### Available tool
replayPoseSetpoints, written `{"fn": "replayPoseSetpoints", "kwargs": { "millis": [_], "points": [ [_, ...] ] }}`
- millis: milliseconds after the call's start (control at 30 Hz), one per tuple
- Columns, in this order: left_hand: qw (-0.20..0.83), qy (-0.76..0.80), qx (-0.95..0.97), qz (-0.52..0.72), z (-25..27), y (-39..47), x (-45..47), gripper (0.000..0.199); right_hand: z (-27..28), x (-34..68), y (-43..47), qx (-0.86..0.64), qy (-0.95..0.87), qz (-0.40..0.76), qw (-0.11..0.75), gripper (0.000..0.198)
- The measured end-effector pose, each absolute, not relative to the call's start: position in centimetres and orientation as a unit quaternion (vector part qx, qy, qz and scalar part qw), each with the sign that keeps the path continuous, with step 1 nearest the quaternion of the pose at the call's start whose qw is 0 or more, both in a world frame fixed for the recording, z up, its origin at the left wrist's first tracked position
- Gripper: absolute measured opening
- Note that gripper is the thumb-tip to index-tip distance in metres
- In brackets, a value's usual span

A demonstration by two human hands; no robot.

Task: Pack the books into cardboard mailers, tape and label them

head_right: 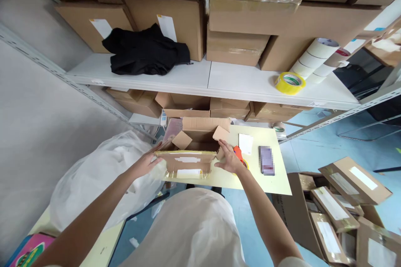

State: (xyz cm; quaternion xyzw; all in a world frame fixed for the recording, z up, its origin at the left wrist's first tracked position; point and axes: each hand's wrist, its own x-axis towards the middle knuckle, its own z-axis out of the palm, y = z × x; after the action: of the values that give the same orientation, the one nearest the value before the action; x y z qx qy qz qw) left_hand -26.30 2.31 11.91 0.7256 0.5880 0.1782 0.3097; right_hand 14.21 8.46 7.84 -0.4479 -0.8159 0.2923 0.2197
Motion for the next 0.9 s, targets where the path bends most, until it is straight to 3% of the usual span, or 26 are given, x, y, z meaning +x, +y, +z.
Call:
{"fn": "replayPoseSetpoints", "kwargs": {
  "millis": [367,567,667,733,900],
  "points": [
    [0.261,0.501,0.816,0.125,11.7,1.6,-20.5,0.047,7.8,16.5,6.9,-0.434,-0.786,0.358,0.255,0.081],
    [0.306,0.588,0.706,0.249,10.5,3.5,-19.4,0.035,6.8,16.1,6.8,-0.535,-0.702,0.350,0.313,0.051],
    [0.251,0.639,0.651,0.324,9.8,3.7,-18.9,0.047,6.3,15.6,6.8,-0.580,-0.670,0.328,0.328,0.044],
    [0.222,0.647,0.650,0.330,9.5,3.7,-18.6,0.060,6.2,15.3,6.8,-0.592,-0.654,0.300,0.363,0.049],
    [0.279,0.659,0.635,0.292,8.5,4.1,-17.8,0.096,6.1,14.3,6.7,-0.601,-0.576,0.326,0.448,0.095]
  ]
}}
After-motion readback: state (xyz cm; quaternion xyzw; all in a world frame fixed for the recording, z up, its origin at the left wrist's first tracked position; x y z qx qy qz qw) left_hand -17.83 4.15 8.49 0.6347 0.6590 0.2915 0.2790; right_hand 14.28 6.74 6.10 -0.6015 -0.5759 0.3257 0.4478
